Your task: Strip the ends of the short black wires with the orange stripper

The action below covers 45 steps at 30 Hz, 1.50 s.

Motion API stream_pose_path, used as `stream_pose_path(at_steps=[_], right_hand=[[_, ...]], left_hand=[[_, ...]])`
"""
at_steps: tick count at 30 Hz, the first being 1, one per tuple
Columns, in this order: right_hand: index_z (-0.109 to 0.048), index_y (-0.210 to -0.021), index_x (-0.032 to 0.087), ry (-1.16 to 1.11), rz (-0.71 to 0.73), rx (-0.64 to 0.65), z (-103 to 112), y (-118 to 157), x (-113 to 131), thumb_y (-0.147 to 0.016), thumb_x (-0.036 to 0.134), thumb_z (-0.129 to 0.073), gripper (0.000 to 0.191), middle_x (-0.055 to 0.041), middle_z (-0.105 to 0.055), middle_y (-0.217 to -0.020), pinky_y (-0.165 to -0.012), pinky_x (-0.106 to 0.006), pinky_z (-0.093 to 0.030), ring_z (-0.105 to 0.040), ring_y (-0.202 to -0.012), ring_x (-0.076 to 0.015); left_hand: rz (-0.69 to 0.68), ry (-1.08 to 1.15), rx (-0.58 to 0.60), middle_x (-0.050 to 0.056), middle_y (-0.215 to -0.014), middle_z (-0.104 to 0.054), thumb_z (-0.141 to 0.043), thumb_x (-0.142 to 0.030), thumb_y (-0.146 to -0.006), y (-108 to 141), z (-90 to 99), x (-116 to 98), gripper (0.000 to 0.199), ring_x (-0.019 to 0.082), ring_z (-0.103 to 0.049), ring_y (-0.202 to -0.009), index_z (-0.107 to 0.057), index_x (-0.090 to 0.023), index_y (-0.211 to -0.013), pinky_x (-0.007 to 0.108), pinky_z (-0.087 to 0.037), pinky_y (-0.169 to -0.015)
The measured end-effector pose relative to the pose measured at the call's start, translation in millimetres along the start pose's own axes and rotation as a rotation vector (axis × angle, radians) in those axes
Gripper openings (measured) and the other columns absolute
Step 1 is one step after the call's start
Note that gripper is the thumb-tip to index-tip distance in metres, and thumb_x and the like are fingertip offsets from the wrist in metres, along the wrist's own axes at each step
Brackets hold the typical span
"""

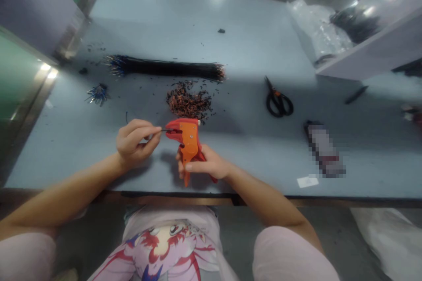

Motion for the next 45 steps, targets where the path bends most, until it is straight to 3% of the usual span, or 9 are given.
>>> stream_pose_path(at_steps=[13, 29, 39, 45], right_hand=[[-0.052, -0.101, 0.012, 0.12, 0.049, -0.051, 0.6, 0.0, 2.6, -0.081, 0.03, -0.073, 0.034, -0.0059, -0.061, -0.085, -0.064, -0.03, -0.057, -0.063, -0.073, -0.015], [-0.054, -0.097, 0.012, 0.161, 0.036, -0.045, -1.0, -1.1, 3.7, -0.083, 0.032, -0.071, 0.031, -0.0046, -0.062, -0.079, -0.062, -0.029, -0.057, -0.063, -0.069, -0.0144], [-0.054, -0.092, 0.012, 0.307, -0.004, -0.097, 3.6, 2.5, 4.8, -0.084, 0.038, -0.068, 0.03, -0.0037, -0.062, -0.07, -0.058, -0.029, -0.055, -0.062, -0.062, -0.0144], [-0.054, -0.092, 0.012, 0.202, -0.026, -0.104, 5.1, 2.3, 1.4, -0.082, 0.038, -0.071, 0.033, -0.0028, -0.063, -0.069, -0.054, -0.029, -0.057, -0.063, -0.06, -0.0146]], left_hand=[[0.014, 0.017, -0.002, 0.001, -0.076, -0.063, -0.067, -0.008, -0.077, 0.9, 0.0, -1.3, 0.018, 0.009, -0.058, -0.066, -0.062, -0.017, -0.092, 0.018, -0.048, -0.058], [0.043, 0.045, 0.01, 0.001, -0.075, -0.064, -0.065, -0.009, -0.078, 1.1, -4.9, -1.5, 0.017, 0.008, -0.058, -0.063, -0.061, -0.017, -0.091, 0.017, -0.048, -0.056], [0.041, 0.046, 0.027, 0.001, -0.073, -0.064, -0.063, -0.007, -0.077, 0.0, -7.1, -2.7, 0.015, 0.007, -0.056, -0.061, -0.061, -0.016, -0.088, 0.016, -0.044, -0.053], [0.04, 0.066, 0.028, 0.001, -0.073, -0.064, -0.064, -0.006, -0.076, 0.2, -7.8, -2.8, 0.016, 0.007, -0.056, -0.061, -0.061, -0.016, -0.088, 0.016, -0.044, -0.053]])
Point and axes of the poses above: each hand's wrist, its own y-axis away from the middle knuckle, its own z-axis out of the back of the hand, x = y × z, the point moved 8 cm from there along -y, towards the middle knuckle
